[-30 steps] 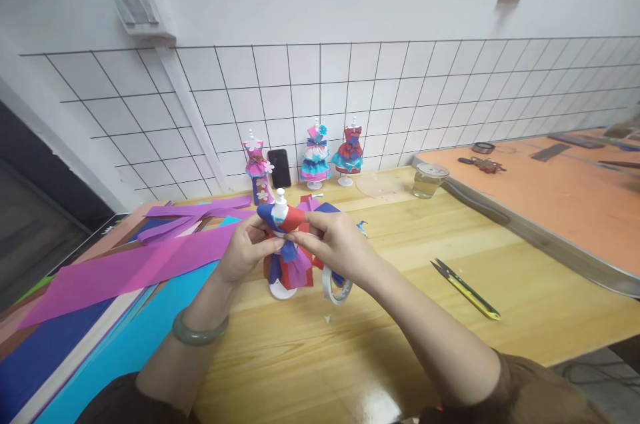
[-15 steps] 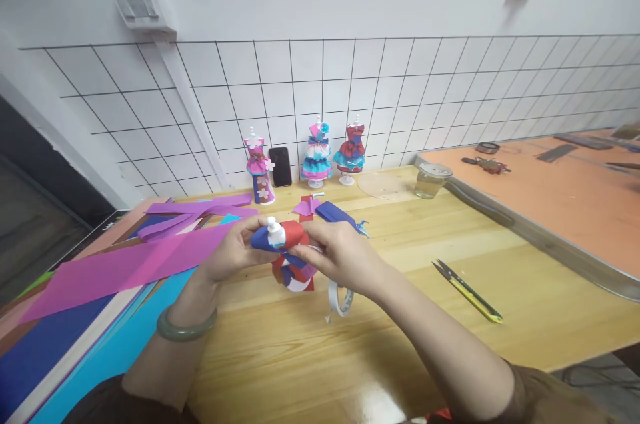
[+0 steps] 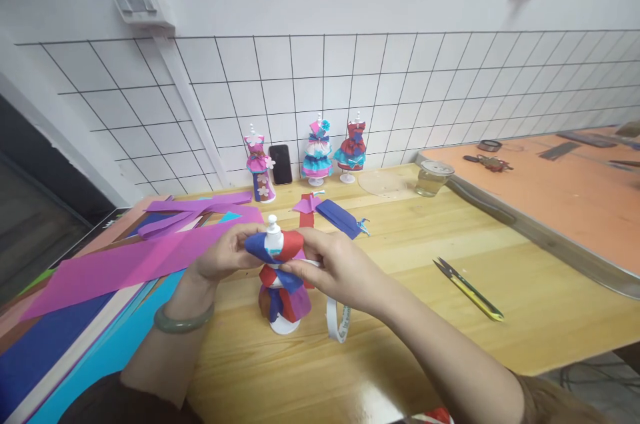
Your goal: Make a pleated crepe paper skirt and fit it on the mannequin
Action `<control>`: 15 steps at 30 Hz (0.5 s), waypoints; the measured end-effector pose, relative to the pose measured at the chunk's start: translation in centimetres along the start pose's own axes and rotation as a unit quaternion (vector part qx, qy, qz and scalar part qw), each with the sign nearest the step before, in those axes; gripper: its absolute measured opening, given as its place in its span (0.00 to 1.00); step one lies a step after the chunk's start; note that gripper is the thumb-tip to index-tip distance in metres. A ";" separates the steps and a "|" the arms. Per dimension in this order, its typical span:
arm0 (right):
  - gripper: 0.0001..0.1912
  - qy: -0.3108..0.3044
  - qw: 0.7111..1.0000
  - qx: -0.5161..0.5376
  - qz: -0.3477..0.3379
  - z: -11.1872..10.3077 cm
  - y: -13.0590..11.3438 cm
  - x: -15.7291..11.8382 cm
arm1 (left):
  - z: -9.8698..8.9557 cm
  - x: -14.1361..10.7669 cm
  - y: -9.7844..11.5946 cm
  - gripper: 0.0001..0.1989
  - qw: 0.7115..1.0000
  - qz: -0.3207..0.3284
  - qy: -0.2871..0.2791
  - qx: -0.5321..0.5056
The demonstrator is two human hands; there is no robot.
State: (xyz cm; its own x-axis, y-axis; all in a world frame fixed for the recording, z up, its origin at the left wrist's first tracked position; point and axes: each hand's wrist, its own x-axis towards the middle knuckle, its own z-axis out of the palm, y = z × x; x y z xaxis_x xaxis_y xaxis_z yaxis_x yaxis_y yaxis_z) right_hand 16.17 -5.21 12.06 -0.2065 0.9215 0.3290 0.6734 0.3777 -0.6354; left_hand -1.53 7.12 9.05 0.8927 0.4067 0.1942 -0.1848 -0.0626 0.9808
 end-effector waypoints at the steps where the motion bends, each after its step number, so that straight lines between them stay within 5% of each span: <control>1: 0.12 -0.003 1.000 0.000 0.001 0.1 -0.2 0.0 | -0.1 0.0 -0.2 0.08 1.000 0.005 0.001 -0.013; 15: 0.12 -0.049 0.998 0.021 -0.016 0.2 -1.4 -0.1 | 1.1 1.3 -3.7 0.16 0.994 -0.092 0.004 -0.062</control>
State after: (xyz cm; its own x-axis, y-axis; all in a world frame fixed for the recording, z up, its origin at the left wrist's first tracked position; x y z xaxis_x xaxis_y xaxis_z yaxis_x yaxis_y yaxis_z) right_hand 15.13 -5.76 12.77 -0.2977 0.9125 0.2805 0.6361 0.4087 -0.6545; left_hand 0.78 6.90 5.69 0.9126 0.4087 0.0112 -0.0685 0.1260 0.9897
